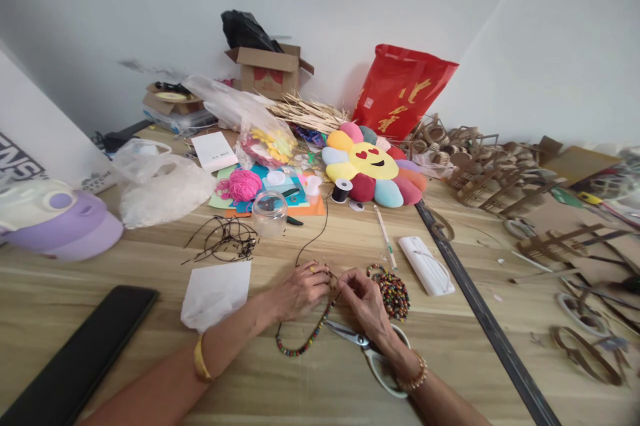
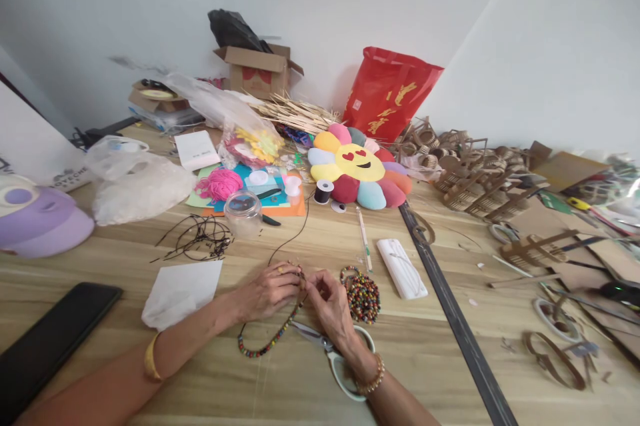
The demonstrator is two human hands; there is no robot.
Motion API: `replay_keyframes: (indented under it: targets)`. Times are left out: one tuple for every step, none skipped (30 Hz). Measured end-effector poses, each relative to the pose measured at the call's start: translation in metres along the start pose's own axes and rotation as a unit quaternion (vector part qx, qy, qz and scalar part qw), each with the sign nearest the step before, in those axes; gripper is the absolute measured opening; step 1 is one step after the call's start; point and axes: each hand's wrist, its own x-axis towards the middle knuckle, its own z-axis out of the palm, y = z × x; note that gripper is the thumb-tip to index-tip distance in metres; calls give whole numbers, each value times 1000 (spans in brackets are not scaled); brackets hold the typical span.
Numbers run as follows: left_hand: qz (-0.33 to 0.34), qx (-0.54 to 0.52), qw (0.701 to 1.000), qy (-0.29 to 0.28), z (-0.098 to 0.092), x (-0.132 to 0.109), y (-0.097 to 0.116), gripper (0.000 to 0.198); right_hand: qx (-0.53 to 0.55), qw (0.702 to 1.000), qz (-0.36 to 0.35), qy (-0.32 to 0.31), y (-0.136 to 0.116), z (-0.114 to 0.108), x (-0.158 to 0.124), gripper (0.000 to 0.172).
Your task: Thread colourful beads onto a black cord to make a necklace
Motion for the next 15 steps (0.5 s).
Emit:
replay_keyframes:
  targets:
    - [-8, -12, 1000, 5, 1, 0, 0, 18, -2, 1000, 0, 0, 0, 0, 0, 31]
    - [-15, -23, 1000, 9, 1, 0, -1, 18, -4, 1000, -1, 1, 0, 0, 0, 30]
    - [-20, -34, 999, 10, 2, 0, -1, 18, -4, 1000, -2, 1, -1, 0, 0, 30]
    - [-24, -44, 999, 11, 2, 0, -1, 18, -5, 1000, -3, 2, -1, -1, 0, 29]
    - [-27, -52, 998, 11, 2, 0, -2, 18, -5, 1000, -4, 4, -1, -1, 0, 28]
    - [-31, -60, 998, 11, 3, 0, -2, 18, -5, 1000, -5, 6, -1, -1, 0, 28]
    - [-34, -65, 997, 13, 3, 0, -2, 18, -6, 1000, -6, 7, -1, -1, 0, 28]
    - [-37, -69, 997, 15, 2, 1, -2, 19, -6, 1000, -7, 8, -1, -1, 0, 27]
    - [-39, -71, 997, 18, 2, 1, -1, 19, -5, 1000, -7, 8, 0, -1, 0, 27]
    - [-41, -70, 997, 20, 1, 2, -1, 20, -2, 1000, -6, 6, 0, -1, 0, 27]
    - [-43, -66, 997, 22, 0, 2, 0, 20, 1, 1000, -5, 4, 1, -1, 0, 26]
    - [-45, -58, 997, 23, -1, 3, 2, 21, 5, 1000, -3, 2, 1, -1, 0, 26]
    - [-45, -49, 998, 22, -2, 3, 3, 21, 8, 1000, -2, 0, 2, -1, 1, 26]
    - [-45, -37, 998, 19, -2, 4, 5, 22, 9, 1000, -2, 0, 2, -1, 1, 25]
    - [-45, -27, 999, 14, -3, 4, 6, 22, 9, 1000, -2, 0, 2, -1, 1, 25]
